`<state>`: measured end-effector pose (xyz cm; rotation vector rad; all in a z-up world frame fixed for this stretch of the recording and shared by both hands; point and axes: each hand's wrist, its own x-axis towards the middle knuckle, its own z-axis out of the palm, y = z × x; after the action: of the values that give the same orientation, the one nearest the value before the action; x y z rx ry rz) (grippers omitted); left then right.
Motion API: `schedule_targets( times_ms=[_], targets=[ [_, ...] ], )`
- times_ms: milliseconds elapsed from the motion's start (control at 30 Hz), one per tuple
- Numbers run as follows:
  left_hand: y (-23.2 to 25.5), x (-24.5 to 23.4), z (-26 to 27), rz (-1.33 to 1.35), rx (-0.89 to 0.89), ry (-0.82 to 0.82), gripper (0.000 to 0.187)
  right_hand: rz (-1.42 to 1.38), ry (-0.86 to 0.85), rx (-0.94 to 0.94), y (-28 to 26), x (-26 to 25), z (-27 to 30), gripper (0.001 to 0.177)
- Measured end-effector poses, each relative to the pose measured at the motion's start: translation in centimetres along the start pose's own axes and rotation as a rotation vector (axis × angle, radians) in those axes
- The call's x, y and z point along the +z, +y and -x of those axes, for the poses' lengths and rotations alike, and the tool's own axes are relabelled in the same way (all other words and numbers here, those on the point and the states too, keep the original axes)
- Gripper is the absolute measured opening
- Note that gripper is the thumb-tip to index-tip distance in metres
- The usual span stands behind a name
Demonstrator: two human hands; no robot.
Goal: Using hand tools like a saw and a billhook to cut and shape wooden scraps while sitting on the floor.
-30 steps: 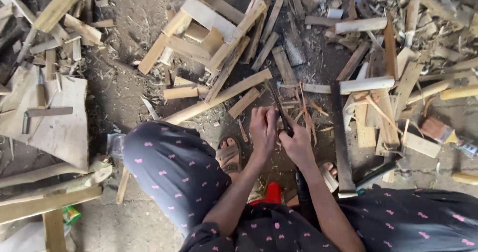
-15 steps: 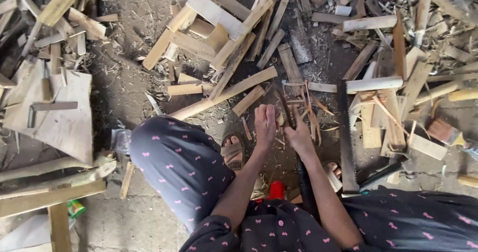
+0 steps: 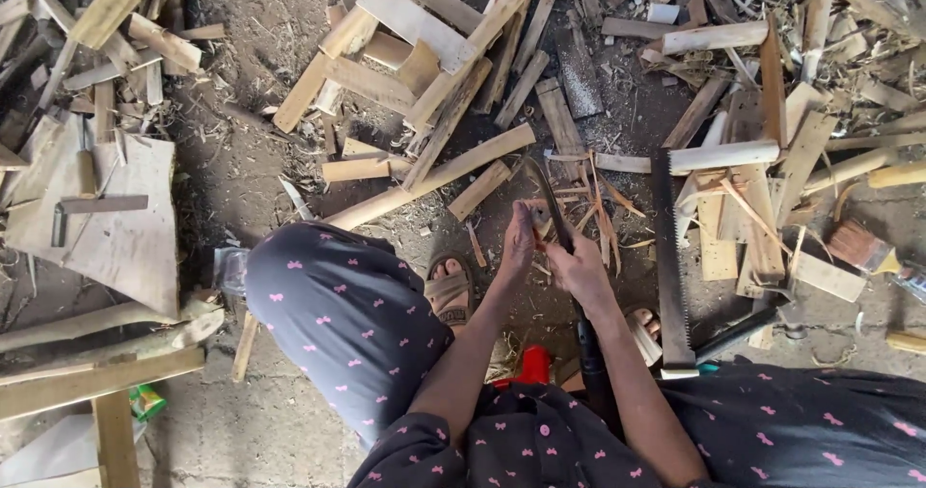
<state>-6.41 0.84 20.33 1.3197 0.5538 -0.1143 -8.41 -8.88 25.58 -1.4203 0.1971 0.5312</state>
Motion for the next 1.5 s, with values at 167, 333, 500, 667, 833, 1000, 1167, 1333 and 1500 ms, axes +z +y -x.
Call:
schedule_targets(
  times_ms=[167, 333, 500, 667, 833, 1000, 1167, 1333, 1500],
  targets=[
    [-1.5, 0.4, 0.1, 0.022, 0.091, -0.028, 0.061, 0.006, 0.023, 0.001, -0.4, -0.2, 0.4, 0.052],
    [-2.3, 0.4, -0.2, -0.034, 0.146, -0.034, 0.057, 0.022, 0.035, -0.014, 0.4, -0.6, 0.0, 0.05],
    [-0.9, 0.6, 1.0, -0.094, 0.26, -0.09, 0.06, 0.002, 0.083, -0.034, -1.7, 0.2, 0.9, 0.046],
    [-1.0, 0.7, 0.0, -0.118, 0.345, -0.117, 0.059, 0.039, 0.115, -0.032, -3.4, 0.3, 1.3, 0.045],
    [-4.0, 0.0, -2.5, -0.038, 0.619, -0.146, 0.057, 0.175, 0.184, -0.11, -3.7, 0.8, 0.5, 0.027],
    [3.2, 0.8, 2.7, -0.173, 0.514, -0.16, 0.05, 0.276, 0.2, -0.052, -8.1, 1.9, 4.3, 0.044],
    [1.9, -0.1, 0.6, -0.197, 0.156, -0.063, 0.053, 0.541, 0.167, -0.02, -1.1, 0.9, -1.2, 0.054],
    [3.4, -0.9, 2.3, -0.503, 0.503, 0.042, 0.029, 0.628, 0.166, -0.041, 3.3, 0.6, -2.5, 0.042],
    [5.6, 0.1, 3.0, -0.755, 0.559, 0.25, 0.028, 0.49, 0.126, -0.139, -5.0, 2.8, 1.6, 0.056]
  ],
)
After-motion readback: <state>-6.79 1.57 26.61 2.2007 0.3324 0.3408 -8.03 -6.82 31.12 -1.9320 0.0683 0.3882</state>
